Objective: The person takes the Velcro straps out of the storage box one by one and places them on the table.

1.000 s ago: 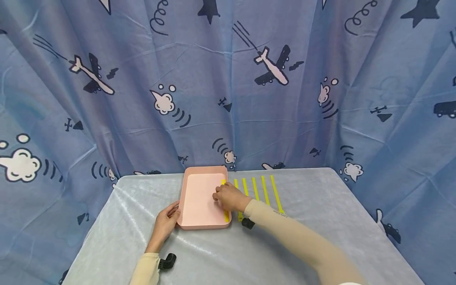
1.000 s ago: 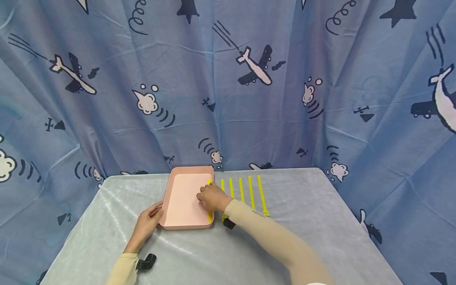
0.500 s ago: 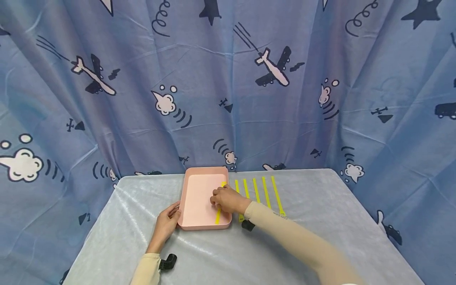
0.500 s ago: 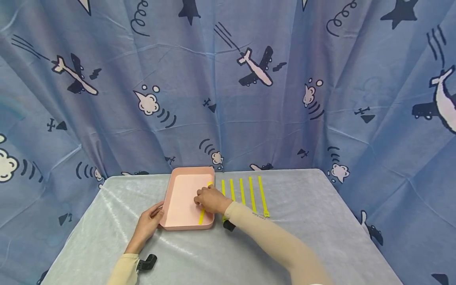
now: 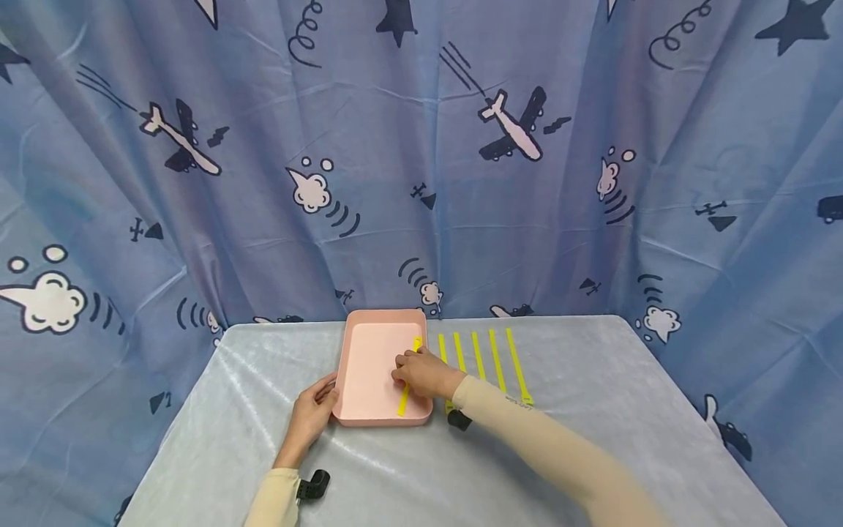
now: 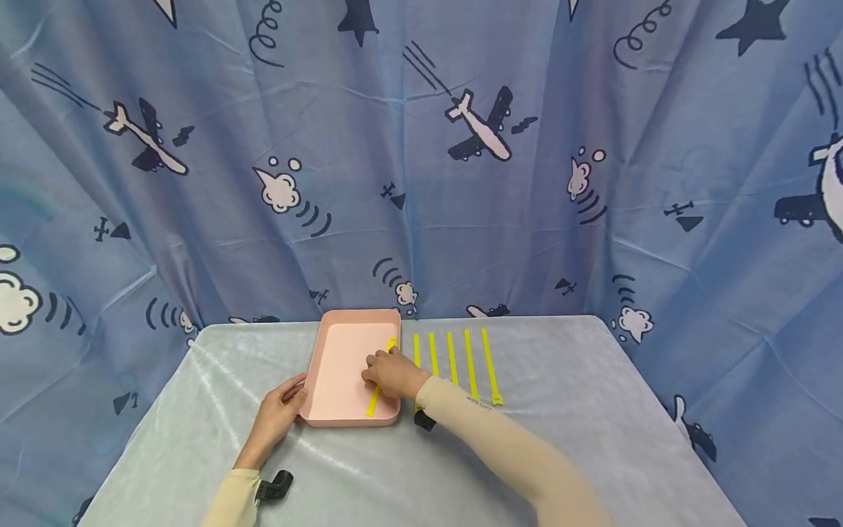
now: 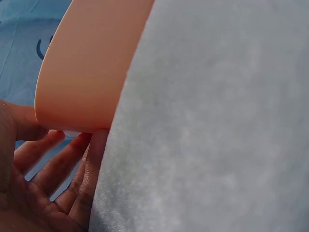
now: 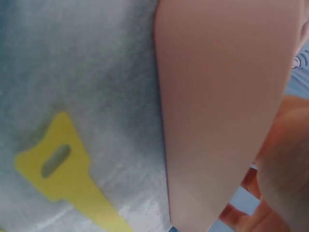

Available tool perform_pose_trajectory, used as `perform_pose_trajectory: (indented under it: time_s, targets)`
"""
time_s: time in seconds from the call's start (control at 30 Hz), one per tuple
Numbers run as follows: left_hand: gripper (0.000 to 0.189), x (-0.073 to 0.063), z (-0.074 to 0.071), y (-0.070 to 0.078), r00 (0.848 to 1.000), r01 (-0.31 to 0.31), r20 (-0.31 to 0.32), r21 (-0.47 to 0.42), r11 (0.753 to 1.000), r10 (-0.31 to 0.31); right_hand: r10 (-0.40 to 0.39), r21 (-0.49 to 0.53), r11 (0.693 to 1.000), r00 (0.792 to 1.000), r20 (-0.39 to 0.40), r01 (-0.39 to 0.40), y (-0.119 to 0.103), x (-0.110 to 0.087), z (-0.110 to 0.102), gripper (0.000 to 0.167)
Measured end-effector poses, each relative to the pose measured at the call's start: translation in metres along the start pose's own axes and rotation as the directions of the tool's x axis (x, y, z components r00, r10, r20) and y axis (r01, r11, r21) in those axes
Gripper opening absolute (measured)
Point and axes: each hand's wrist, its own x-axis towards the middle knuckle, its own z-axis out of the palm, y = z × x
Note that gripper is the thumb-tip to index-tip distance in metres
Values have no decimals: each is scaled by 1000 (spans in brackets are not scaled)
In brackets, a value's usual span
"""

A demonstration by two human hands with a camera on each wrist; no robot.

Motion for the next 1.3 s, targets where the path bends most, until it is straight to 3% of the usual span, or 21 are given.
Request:
perform_pose_trajectory:
  time_s: [0.13, 0.53, 0.83, 1.1, 1.3]
  targets:
    - [40, 1, 0, 2, 1000, -1, 2, 5, 1000, 1, -26, -31, 999, 998, -52, 24, 2, -1, 0, 9]
    - [41, 0, -1, 2, 1000, 22, 16, -12, 1000, -22, -104, -124, 988, 984, -142, 87, 1, -4, 1, 17]
    - [40, -1, 0, 2, 1000, 3, 11, -9, 1000, -3, -110, -126, 989, 967, -232, 82, 0, -8, -7, 5]
    - [40, -1, 0, 3, 1000, 4, 7, -33, 999, -3, -109, -92, 992, 954, -278, 86, -1, -14, -13, 7]
    - [41, -1, 0, 3, 1000, 21, 20, -52, 998, -20, -74, -47, 997, 956, -283, 63, -2, -20, -18, 11]
